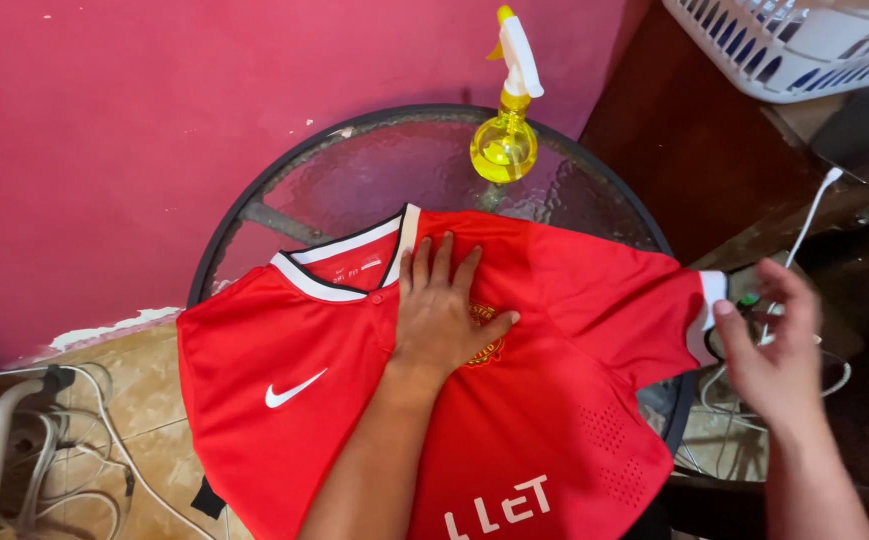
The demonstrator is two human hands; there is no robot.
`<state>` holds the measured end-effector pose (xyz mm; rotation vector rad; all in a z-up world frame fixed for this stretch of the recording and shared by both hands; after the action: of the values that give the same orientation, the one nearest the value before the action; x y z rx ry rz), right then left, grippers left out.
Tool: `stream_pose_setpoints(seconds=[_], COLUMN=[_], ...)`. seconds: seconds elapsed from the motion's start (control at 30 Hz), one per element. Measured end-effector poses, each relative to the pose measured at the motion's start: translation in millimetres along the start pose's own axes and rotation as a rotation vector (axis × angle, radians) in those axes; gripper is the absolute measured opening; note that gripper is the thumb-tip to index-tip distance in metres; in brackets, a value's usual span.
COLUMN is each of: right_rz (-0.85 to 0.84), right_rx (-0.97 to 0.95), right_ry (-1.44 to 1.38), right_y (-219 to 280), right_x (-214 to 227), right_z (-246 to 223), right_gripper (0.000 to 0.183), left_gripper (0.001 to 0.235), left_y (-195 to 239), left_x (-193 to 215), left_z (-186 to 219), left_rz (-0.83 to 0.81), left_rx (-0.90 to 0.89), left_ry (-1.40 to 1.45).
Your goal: The person sprays a red Manchester United jersey with a yellow spray bottle while it is laid on a round glass table. They smooth the fabric with their hands, flip the jersey to spray the back, and then fold it on the table.
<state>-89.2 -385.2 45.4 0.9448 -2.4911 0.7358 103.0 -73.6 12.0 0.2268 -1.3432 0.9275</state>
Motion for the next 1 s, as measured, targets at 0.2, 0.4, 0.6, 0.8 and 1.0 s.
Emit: stream_pose_setpoints(seconds=[0.2, 0.4, 0.6, 0.8, 1.0], right_rz=[-0.247, -0.287, -0.183, -0.006, -0.322], right_rx=[-0.681, -0.749, -0.325, 0.333, 0.379], right_ry=[-0.005, 0.158, 0.004, 0.348, 0.548], right_y=[5.0, 20.8, 6.2, -2.1, 10.7], right_x=[-29.9, -26.3, -31.6, -41.0, -75.3], right_z=[-4.8, -7.2, 14.0, -8.4, -21.9], right_gripper=[0.076, 0.088, 0.061, 0.047, 0.044], left_gripper=[0.095, 0.097, 0.100, 0.104, 0.105], left_y=[-0.2, -3.1, -16.5, -33.0, -37.4], left_x=[-1.6, 4.2, 6.4, 14.4, 13.6], left_z=[-4.7, -29.4, -37.9, -51.4, -65.1], left_rz=[0.002, -0.066, -0.193, -0.334, -0.380], left_rx=[0.019, 0.120, 0.176, 0.242, 0.299], left_ry=[-0.039, -0.041, -0.036, -0.030, -0.048])
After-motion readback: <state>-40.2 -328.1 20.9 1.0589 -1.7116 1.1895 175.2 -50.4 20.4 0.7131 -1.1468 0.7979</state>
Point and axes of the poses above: each hand's wrist, its own y-axis away from the middle knuckle, its own x-axis out of the back of the hand, z = x × y, the point moved 8 cm from there along -y, towards the middle knuckle, and after that the axes turned 7 degrees about -x, right-handed, at the moved point
